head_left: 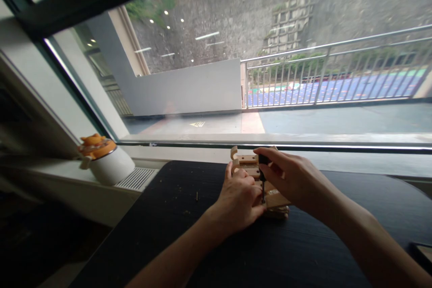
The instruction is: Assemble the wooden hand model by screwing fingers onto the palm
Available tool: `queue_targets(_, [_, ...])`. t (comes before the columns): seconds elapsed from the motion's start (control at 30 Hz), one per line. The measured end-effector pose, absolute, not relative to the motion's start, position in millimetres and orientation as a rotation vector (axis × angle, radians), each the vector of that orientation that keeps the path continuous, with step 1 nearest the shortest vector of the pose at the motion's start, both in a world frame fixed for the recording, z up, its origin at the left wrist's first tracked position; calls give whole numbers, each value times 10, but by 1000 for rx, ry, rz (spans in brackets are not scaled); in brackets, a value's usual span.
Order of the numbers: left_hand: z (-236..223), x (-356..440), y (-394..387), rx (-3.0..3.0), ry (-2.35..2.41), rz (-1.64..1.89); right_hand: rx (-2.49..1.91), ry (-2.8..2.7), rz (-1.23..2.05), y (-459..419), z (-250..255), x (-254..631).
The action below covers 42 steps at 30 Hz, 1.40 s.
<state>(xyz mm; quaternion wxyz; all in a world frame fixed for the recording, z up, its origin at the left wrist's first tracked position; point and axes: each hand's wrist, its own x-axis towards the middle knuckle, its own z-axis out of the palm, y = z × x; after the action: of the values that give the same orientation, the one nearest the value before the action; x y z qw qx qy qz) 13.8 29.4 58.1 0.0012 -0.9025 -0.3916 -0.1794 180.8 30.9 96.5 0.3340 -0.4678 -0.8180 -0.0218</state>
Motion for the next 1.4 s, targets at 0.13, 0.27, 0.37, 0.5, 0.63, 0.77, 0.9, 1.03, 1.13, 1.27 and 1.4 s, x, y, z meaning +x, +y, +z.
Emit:
queue_targets(0.13, [597,135,292,-2835,-1238,-565,-1250,-2126,-78,314,977,1805])
queue_targets(0.27, [597,134,288,-2832,-1240,-564,-1289,-2127,-61,283,992,1767])
queue_targets(0.37, [592,140,288,-2832,-1257,-565,-1243,-2145,-49,259,1002,1743])
queue_targets(0.5, [589,148,289,-2825,-1252,-573,-1197,-2128,-100,261,985,1746])
queue_targets(0.63, [583,143,287,-2814,-1237,-579,-1201,-2114,-140,300,957,1771])
queue_targets(0.77, [578,136,288,-2815,-1233,-567,-1278,-2072,-150,319,955,1771])
queue_targets(0.9, [583,139,291,-2818,-1247,-567,-1303,-2091,-117,300,955,1751])
queue_targets(1.03, [580,140,297,-2828,-1248,-560,-1254,-2123,-106,285,945,1759])
queue_targets(1.13, [569,136,301,-2816,-1226,-576,-1201,-2173,-96,278,957,1780])
queue_targets(1.27, [568,133,302,-2815,-1206,-588,-1187,-2189,-79,286,979,1797])
queue_targets(1.4, [574,135,302,-2810,-1217,-588,-1234,-2140,-113,327,963,1801])
